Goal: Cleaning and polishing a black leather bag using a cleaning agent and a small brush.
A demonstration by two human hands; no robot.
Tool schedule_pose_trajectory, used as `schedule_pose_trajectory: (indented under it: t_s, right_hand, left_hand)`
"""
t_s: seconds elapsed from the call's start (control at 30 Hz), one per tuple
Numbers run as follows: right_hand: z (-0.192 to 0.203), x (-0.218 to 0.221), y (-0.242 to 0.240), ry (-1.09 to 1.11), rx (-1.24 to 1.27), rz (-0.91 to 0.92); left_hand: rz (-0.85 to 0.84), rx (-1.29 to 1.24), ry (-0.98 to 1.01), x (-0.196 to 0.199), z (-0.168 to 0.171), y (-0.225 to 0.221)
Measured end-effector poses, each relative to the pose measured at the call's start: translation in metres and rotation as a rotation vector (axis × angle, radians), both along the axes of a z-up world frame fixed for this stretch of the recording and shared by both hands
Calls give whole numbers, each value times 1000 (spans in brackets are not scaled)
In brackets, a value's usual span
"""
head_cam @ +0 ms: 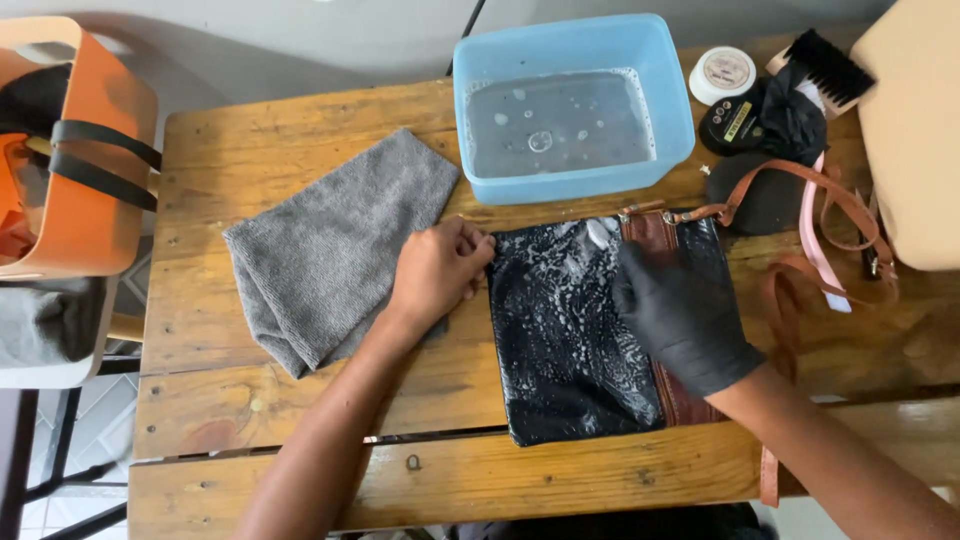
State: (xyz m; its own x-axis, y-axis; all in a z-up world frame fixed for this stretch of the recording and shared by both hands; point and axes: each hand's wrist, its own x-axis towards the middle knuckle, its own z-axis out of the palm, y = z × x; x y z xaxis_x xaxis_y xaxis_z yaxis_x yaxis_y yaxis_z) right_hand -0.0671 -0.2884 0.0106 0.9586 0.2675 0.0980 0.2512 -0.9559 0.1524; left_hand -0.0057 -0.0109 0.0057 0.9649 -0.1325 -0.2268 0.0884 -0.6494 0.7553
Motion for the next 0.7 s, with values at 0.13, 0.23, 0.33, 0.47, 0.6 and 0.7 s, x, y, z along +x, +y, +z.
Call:
schedule_pose_trajectory:
  t_s: [0.13, 0.23, 0.33, 0.47, 0.6, 0.7]
  right_hand:
    - [19, -15, 12, 87, 80, 2]
    - [-10, 18, -18, -18, 81, 49]
    - [11, -13, 7, -93, -48, 77]
    - [4, 3, -11, 114, 252, 84]
    - [2, -41, 13, 79, 234, 163]
    - [1, -22, -3, 5, 312, 192]
  left_hand:
    - [-13, -11, -16, 3, 5, 2]
    - [-11, -6, -71, 6, -1, 2]
    - [-15, -44, -32, 4, 1, 3]
    - [-24, -38, -47, -3, 0, 3]
    - [-10, -66, -47, 3, 14, 1]
    - [-13, -64, -58, 0, 13, 1]
